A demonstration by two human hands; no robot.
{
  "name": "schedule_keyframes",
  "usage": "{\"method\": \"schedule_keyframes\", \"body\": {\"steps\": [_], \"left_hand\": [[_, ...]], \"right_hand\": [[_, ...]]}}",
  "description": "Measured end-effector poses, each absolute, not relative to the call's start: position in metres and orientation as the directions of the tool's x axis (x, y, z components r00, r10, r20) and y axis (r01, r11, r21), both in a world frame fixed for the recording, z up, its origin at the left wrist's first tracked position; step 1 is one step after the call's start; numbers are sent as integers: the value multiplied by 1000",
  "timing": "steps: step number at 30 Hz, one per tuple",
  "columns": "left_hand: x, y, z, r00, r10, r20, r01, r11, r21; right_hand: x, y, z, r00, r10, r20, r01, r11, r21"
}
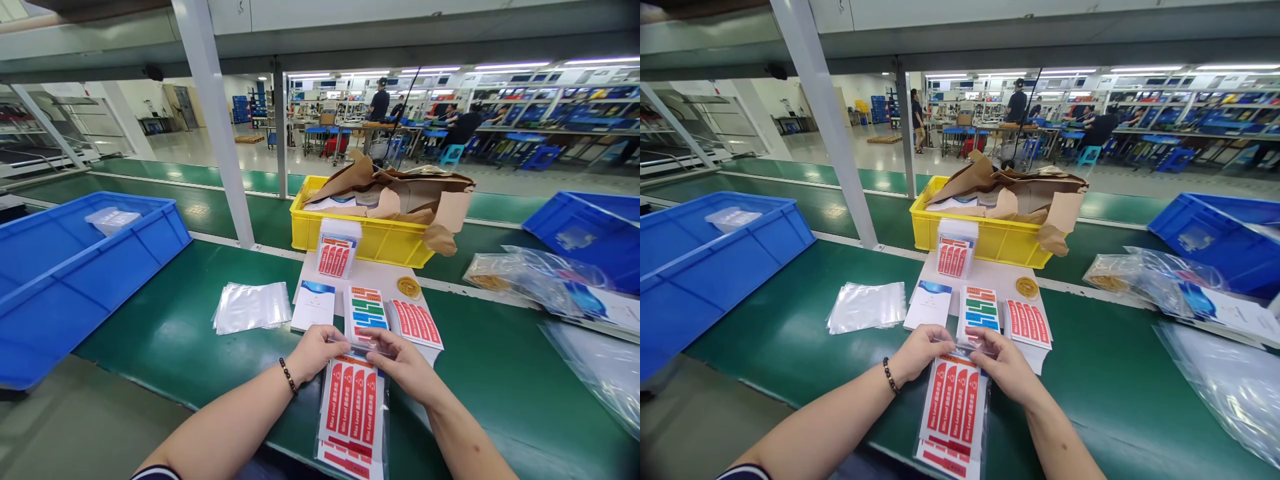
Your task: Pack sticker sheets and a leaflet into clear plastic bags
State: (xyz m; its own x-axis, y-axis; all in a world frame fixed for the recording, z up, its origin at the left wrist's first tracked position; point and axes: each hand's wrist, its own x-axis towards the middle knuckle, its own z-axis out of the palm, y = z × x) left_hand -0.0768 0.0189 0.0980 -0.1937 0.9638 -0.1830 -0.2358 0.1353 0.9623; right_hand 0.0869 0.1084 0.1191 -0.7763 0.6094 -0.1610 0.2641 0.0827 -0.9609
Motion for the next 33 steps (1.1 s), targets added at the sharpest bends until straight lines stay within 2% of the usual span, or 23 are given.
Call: {"method": "schedule_keyframes", "body": {"steps": [6,15,20,23,25,27,30,32,33], "left_hand": [[-76,18,101,-237,965,-112,-118,85,989],[-71,16,95,-171,978,-118,-93,103,990],[-73,15,98,-139,989,-55,59,64,996],[-78,14,105,-194,973,128,284,-70,956],[-82,13,109,-268,932,246,380,-133,915],[-85,13,111,-335,895,295,392,-153,907],[-88,14,109,-395,860,323,369,-174,913],[-89,15,108,-430,837,339,350,-192,917],[-90,16,107,-449,825,342,333,-200,921]], "right_hand": [[82,106,119,-764,619,-183,256,31,-966],[73,98,118,-790,612,-50,311,330,-891],[72,92,119,-819,572,56,302,510,-805],[77,98,117,-795,584,162,306,618,-725],[81,106,114,-716,634,290,347,685,-640],[82,112,111,-613,659,437,401,735,-547],[80,108,109,-555,590,587,399,807,-435],[76,93,108,-655,491,574,333,870,-365],[73,83,106,-735,430,524,293,898,-327]]}}
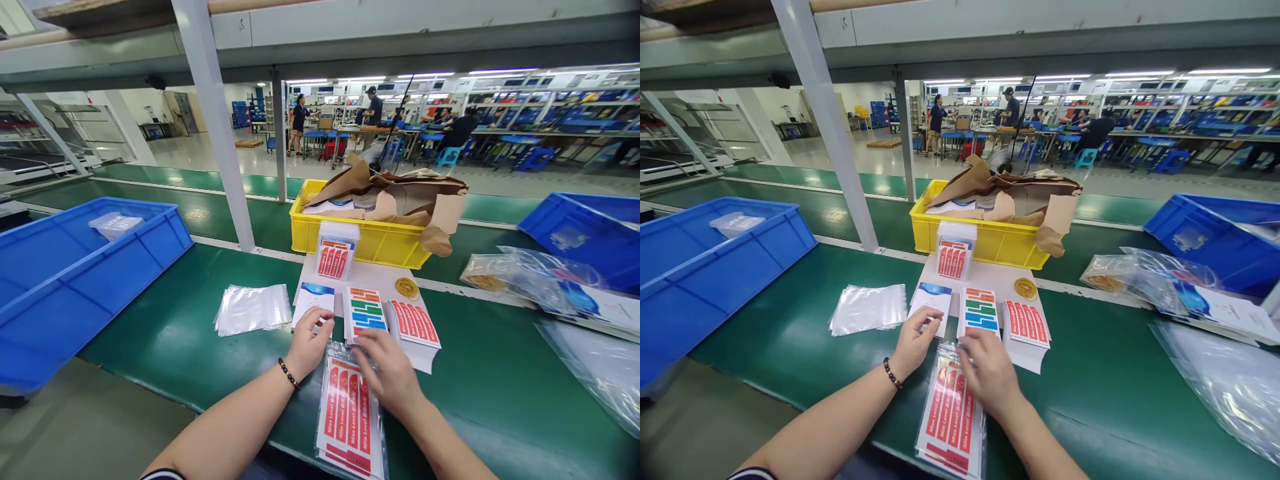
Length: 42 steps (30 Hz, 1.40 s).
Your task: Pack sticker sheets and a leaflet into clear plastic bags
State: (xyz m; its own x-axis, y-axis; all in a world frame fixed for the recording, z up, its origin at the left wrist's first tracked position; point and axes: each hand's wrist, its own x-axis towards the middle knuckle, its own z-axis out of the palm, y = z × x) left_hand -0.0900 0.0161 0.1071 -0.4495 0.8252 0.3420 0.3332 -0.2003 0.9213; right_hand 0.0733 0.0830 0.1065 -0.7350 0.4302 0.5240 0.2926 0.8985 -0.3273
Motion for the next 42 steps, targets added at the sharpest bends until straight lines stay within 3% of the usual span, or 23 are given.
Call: {"method": "schedule_keyframes", "body": {"steps": [3,5,9,15,18,20,23,28,33,37,40,42], "left_hand": [[-93,19,106,-511,801,312,258,-203,945],[-95,20,107,-538,797,274,210,-188,959],[-95,20,108,-542,795,273,188,-201,961],[-86,9,120,-511,770,382,310,-249,918],[-92,0,134,-359,846,394,493,-187,850],[-108,-5,142,-298,912,281,661,-15,750],[-146,-9,143,-450,892,41,766,362,530],[-206,-10,123,-570,812,-127,713,566,414],[-221,-9,116,-543,825,-157,703,549,452],[-206,-13,127,-470,873,-133,685,456,568],[-178,-16,135,-361,924,-130,669,353,654],[-152,-17,139,-276,952,-130,663,287,691]], "right_hand": [[69,53,98,-938,248,240,188,950,-248],[69,41,90,-979,194,64,171,951,-258],[71,36,82,-976,204,-76,218,930,-295],[75,38,76,-981,187,-46,192,950,-245],[75,42,76,-984,174,48,161,966,-200],[73,49,82,-958,208,198,174,969,-175],[66,64,101,-842,269,467,203,961,-187],[51,79,123,-654,322,684,148,942,-301],[49,78,107,-655,359,665,58,902,-429],[51,77,101,-734,479,481,48,743,-667],[48,76,99,-762,608,223,63,412,-909],[46,76,95,-768,637,69,69,190,-979]]}}
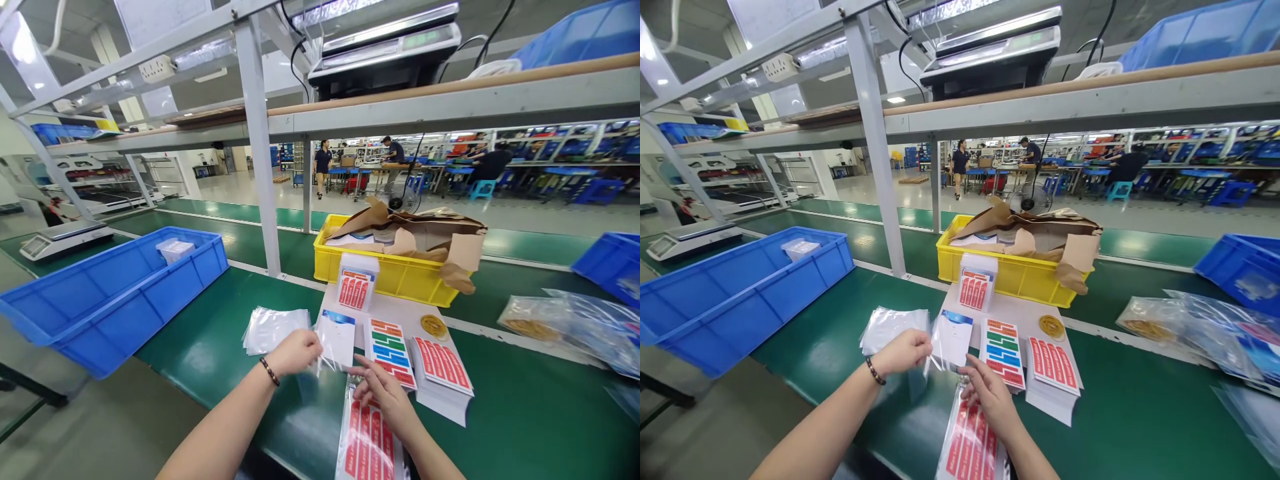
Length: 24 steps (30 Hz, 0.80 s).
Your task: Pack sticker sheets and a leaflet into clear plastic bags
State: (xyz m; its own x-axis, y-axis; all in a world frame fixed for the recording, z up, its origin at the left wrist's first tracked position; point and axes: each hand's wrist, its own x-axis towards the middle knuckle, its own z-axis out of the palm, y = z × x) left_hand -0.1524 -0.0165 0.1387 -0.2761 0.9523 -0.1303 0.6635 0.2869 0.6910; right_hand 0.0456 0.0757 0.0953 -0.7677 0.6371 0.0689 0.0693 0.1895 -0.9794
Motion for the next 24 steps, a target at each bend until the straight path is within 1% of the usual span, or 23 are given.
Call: {"method": "schedule_keyframes", "body": {"steps": [1,2,3,4,6,7,9,10,12,14,16,20,22,24], "left_hand": [[-139,-16,139,-241,962,-125,666,258,700],[-127,-14,140,-214,970,-115,673,232,702],[-116,-12,139,-193,976,-98,685,205,699],[-105,-8,138,-185,980,-72,696,183,694],[-90,1,134,-195,980,-49,668,169,725],[-85,7,131,-205,978,-51,621,170,765],[-79,18,124,-225,970,-87,447,182,876],[-78,23,120,-237,965,-115,337,193,921],[-77,29,114,-261,950,-169,151,213,965],[-79,31,109,-286,939,-193,75,222,972],[-82,30,106,-282,940,-193,41,213,976],[-87,27,105,-162,956,-246,-160,221,962],[-88,27,104,-138,963,-233,-182,206,961],[-88,27,101,-142,967,-210,-158,188,970]], "right_hand": [[45,76,93,-768,640,23,85,137,-987],[46,77,90,-760,650,6,111,139,-984],[47,78,88,-746,665,19,148,193,-970],[49,80,87,-727,684,63,188,286,-940],[54,84,86,-692,685,226,249,521,-817],[57,85,87,-684,658,315,265,627,-733],[60,87,88,-685,568,457,269,780,-565],[61,87,88,-687,520,508,264,830,-492],[62,88,88,-691,437,576,255,893,-372],[62,88,87,-687,386,615,259,922,-290],[63,88,87,-676,362,642,263,932,-249],[63,88,85,-677,326,660,250,945,-210],[62,87,84,-707,316,632,240,949,-207],[60,85,85,-730,332,597,230,942,-243]]}}
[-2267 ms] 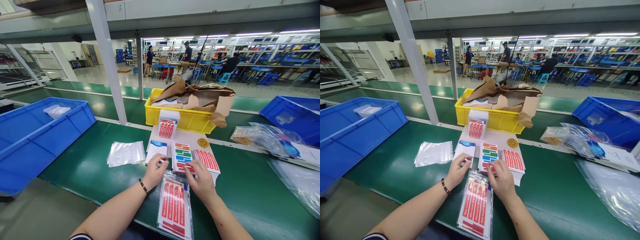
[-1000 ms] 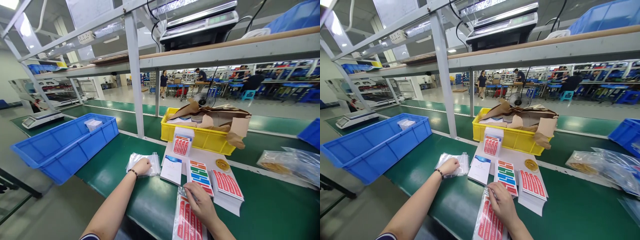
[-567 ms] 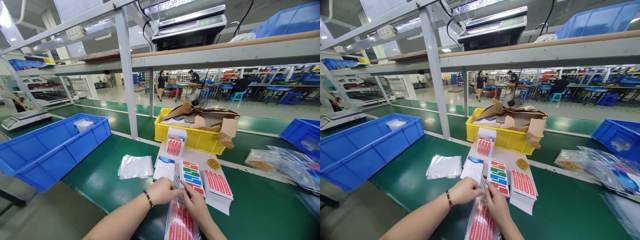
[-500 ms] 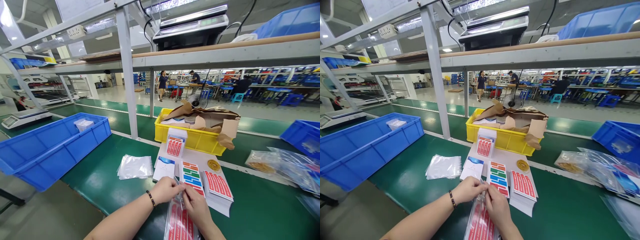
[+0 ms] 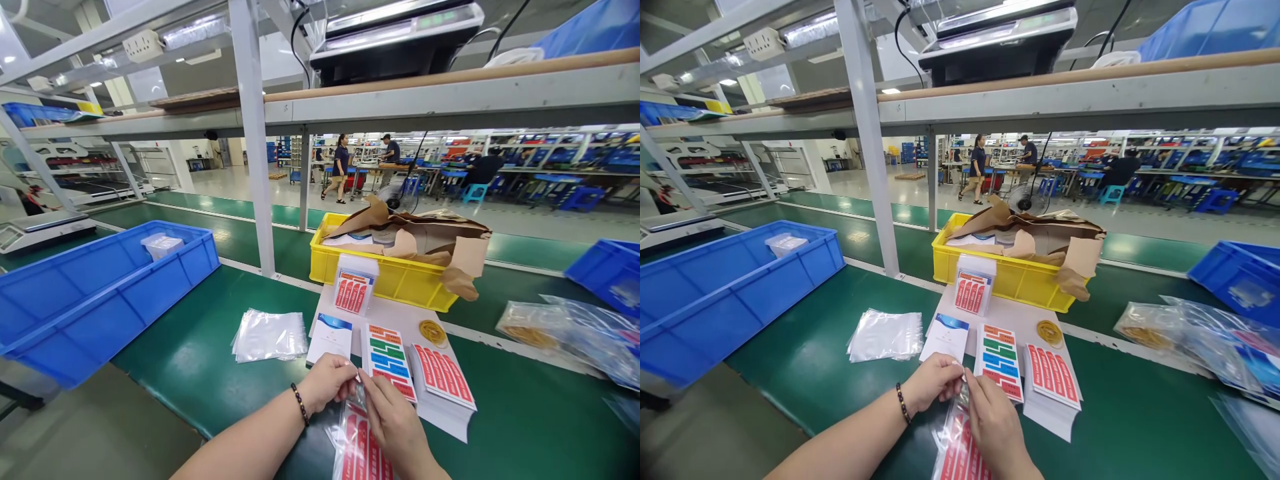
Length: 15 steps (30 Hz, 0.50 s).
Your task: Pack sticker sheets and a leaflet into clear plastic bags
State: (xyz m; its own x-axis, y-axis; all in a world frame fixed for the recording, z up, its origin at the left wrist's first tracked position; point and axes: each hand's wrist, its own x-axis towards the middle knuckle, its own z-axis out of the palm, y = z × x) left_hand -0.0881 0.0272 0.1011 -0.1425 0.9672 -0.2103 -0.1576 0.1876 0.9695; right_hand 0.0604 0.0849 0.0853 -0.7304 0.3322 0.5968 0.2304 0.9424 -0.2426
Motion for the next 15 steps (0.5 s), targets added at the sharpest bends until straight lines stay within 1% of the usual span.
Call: {"method": "schedule_keyframes", "body": {"steps": [2,4,7,9,12,14,15], "left_hand": [[-88,27,99,-156,968,-196,-137,175,975],[-86,26,98,-199,969,-148,-89,133,987],[-84,23,100,-253,967,-23,56,38,998],[-82,21,102,-249,968,30,147,7,989],[-82,18,103,-212,976,42,244,11,970],[-82,17,102,-182,982,49,312,10,950],[-81,17,101,-172,984,51,339,11,941]], "right_hand": [[58,83,89,-740,378,556,227,919,-321],[57,80,94,-739,443,508,227,873,-431],[55,78,104,-737,537,411,227,769,-598],[54,78,109,-744,566,356,217,708,-672],[54,76,111,-755,567,330,200,678,-707],[53,76,108,-747,566,349,230,712,-663],[53,76,106,-735,568,369,265,742,-615]]}}
